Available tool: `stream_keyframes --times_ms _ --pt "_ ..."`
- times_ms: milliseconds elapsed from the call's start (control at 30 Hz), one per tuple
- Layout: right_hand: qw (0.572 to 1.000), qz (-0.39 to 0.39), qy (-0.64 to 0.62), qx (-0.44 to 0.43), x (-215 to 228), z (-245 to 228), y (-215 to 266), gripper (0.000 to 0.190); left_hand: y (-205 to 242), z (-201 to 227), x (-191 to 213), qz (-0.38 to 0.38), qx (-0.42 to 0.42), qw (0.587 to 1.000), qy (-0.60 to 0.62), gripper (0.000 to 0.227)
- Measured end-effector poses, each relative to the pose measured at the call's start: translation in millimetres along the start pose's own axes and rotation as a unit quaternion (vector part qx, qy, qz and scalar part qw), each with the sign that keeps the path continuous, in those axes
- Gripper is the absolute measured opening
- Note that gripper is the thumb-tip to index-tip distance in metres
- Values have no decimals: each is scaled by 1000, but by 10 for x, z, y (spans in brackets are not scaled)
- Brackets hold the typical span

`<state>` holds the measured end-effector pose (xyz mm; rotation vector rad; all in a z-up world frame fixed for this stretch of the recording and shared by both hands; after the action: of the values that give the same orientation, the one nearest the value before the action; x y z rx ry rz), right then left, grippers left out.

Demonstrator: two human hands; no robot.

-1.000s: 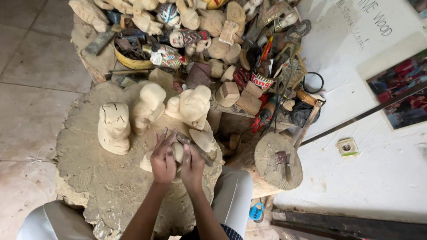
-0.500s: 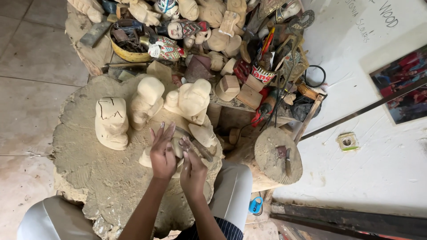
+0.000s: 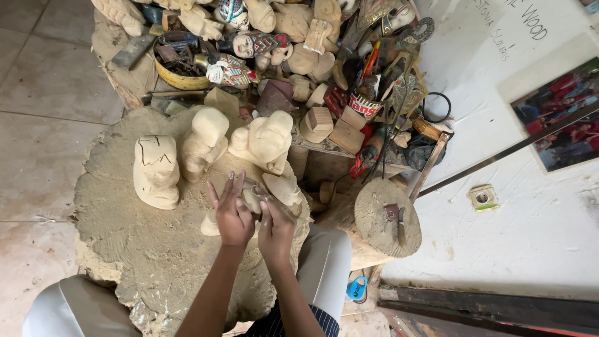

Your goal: Sanding and cleaning wooden figurines using sandpaper and a small tool

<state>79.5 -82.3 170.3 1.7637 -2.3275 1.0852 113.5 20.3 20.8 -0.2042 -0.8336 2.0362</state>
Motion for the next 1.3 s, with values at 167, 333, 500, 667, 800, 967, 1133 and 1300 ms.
stream_keyframes --times_ms 167,333,500,667,800,967,1133,1300 --pt "999 -13 2 -30 -93 912 596 31 41 -84 -30 -12 7 1000 3 59" --pt "978 -30 -97 -184 -6 1101 612 32 41 -111 -22 -27 4 1000 4 57" --pt "857 74 -345 -377 -67 1667 586 27 51 -294 -82 -85 49 992 79 59" --pt "900 40 -287 -325 -152 2009 557 33 -136 -333 -14 -172 109 963 174 53" --pt "963 -53 -203 -168 -374 1272 456 26 -401 -49 234 -270 130 933 200 51" --pt "979 -65 -151 118 -605 572 439 23 -450 219 396 -270 218 926 151 70" --pt "971 -92 -142 170 -627 435 240 22 -121 54 421 -120 228 957 131 57" --pt "953 -208 -167 145 -664 181 111 21 -9 37 594 45 155 980 117 40"
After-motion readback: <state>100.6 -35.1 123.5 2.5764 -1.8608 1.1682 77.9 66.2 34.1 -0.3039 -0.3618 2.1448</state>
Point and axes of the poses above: each hand's wrist, its own y-axis away from the middle knuckle, its own x-axis out of the back of the hand, z = x × y, the point moved 9 cm from there along -y, towards the middle knuckle, and after that the axes turned 2 degrees about y, right-handed, at the moved point
